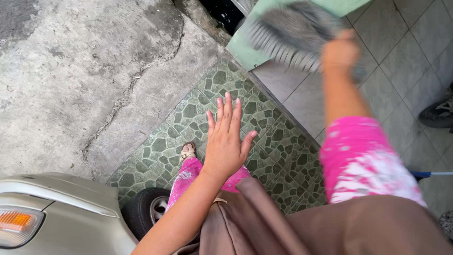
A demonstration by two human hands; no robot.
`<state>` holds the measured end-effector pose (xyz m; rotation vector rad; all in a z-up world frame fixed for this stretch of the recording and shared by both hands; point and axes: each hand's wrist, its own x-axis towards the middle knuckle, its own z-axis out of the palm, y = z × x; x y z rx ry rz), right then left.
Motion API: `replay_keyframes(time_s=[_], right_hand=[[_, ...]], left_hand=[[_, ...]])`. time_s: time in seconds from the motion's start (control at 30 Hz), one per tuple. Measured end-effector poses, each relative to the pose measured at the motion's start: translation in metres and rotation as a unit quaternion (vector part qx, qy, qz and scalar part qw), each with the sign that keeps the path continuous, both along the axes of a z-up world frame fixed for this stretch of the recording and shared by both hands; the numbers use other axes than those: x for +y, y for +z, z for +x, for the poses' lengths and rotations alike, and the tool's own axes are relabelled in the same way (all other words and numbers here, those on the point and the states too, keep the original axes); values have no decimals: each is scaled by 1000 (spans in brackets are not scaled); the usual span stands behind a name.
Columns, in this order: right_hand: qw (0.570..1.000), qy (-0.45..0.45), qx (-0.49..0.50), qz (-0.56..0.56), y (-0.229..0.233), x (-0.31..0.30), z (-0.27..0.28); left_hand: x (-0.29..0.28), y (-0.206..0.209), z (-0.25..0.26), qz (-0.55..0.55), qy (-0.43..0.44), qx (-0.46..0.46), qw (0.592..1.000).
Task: The person cleans two small rugs by repeatedly hitting them against a wall to remove dust and then sweeping the floor where they are placed.
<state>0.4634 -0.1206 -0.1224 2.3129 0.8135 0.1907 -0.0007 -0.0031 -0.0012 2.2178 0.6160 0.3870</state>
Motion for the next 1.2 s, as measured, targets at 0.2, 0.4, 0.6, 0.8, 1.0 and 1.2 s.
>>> replay_keyframes(time_s=[0.2,0.4,0.6,0.8,1.0,1.2], right_hand=[[987,-87,26,-133,-1,-58,-27],[890,117,440,0,-85,26,-336],[703,199,651,204,-58,40,-496],[675,342,644,114,-39,93,-504],[929,169,328,-6,-82,118,-250],[987,-138,-38,-68,43,-65,24]], left_hand=[[7,-20,-3,-13,34,12,999],[21,-27,-15,19,33,32,999],[29,-27,-26,7,37,39,999],[41,-22,-25,-1,46,39,998],[47,-24,-31,13,28,33,999],[57,-42,-54,4,79,54,995]])
